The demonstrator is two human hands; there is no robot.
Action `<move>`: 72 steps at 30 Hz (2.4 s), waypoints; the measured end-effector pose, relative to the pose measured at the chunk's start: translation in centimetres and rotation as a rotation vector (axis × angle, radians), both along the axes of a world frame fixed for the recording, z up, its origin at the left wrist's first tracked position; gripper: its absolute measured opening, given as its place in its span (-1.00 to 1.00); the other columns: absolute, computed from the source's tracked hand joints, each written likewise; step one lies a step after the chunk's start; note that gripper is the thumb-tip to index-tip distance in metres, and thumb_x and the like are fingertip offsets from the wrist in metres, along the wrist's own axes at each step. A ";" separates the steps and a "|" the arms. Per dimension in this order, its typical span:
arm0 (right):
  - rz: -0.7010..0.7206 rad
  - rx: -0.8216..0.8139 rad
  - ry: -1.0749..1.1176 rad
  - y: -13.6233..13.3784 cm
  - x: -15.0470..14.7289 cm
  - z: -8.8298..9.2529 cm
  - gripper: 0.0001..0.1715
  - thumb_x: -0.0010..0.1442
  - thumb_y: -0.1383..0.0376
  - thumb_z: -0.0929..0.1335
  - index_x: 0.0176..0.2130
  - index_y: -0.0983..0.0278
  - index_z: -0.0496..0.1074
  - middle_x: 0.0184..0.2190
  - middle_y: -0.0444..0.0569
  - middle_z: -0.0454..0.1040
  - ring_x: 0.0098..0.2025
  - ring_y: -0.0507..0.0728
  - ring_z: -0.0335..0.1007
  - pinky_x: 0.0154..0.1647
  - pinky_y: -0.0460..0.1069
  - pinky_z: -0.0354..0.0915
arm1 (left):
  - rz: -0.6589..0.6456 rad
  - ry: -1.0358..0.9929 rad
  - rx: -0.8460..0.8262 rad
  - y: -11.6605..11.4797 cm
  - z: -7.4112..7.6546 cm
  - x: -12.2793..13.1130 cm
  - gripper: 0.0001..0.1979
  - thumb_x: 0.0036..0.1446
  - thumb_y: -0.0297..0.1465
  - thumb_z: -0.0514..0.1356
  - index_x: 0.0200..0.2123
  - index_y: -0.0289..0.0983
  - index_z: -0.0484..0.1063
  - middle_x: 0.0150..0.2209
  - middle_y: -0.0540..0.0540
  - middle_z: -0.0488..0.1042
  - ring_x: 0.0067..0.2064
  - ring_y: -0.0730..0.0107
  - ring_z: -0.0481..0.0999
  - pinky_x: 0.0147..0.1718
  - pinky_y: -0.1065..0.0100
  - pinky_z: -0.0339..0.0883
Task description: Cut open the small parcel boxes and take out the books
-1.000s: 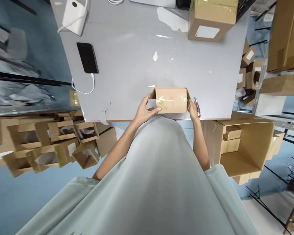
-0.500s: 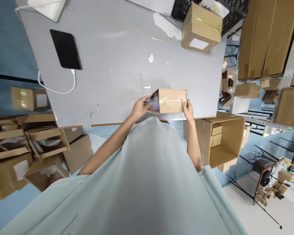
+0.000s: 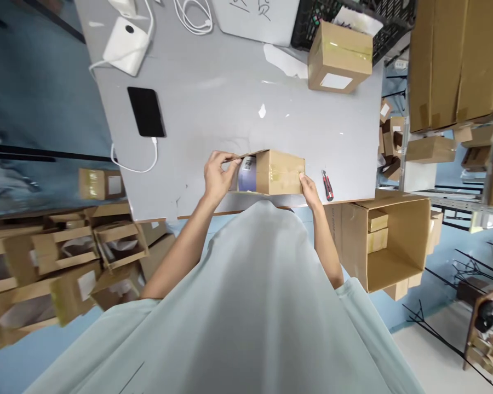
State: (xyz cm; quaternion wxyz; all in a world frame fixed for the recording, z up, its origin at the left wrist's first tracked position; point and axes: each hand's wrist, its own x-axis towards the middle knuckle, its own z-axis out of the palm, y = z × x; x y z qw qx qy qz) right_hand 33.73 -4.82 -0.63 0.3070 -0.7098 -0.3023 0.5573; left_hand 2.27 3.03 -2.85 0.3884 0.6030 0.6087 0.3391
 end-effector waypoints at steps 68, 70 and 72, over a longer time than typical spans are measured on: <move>0.485 0.083 -0.841 0.9 -8.1 17.0 -0.62 0.51 0.05 0.36 -0.35 0.12 0.43 -0.44 -0.09 0.56 -0.33 0.22 0.52 -0.27 0.01 0.14 | -0.381 0.035 -0.014 -5.6 3.4 3.3 -0.13 0.36 -0.28 0.34 0.64 -0.19 0.12 0.67 -0.38 0.05 0.69 -0.21 0.06 0.60 -0.23 0.13; 0.407 0.151 -0.785 0.1 -7.2 17.9 -0.59 0.48 0.01 0.37 -0.37 0.12 0.40 -0.50 -0.14 0.48 -0.41 0.17 0.41 -0.31 0.00 0.12 | -0.388 0.020 0.047 -5.6 4.3 3.6 -0.32 0.39 -0.37 0.26 0.53 -0.14 0.33 0.59 -0.31 0.24 0.63 -0.11 0.23 0.57 -0.16 0.23; 0.335 0.203 -0.727 -0.7 -6.4 19.0 -0.57 0.45 -0.04 0.38 -0.38 0.11 0.39 -0.53 -0.18 0.41 -0.46 0.13 0.30 -0.35 0.00 0.11 | -0.389 0.008 0.096 -5.6 5.0 4.0 -0.48 0.41 -0.41 0.21 0.39 -0.13 0.50 0.49 -0.28 0.37 0.54 -0.05 0.36 0.53 -0.10 0.31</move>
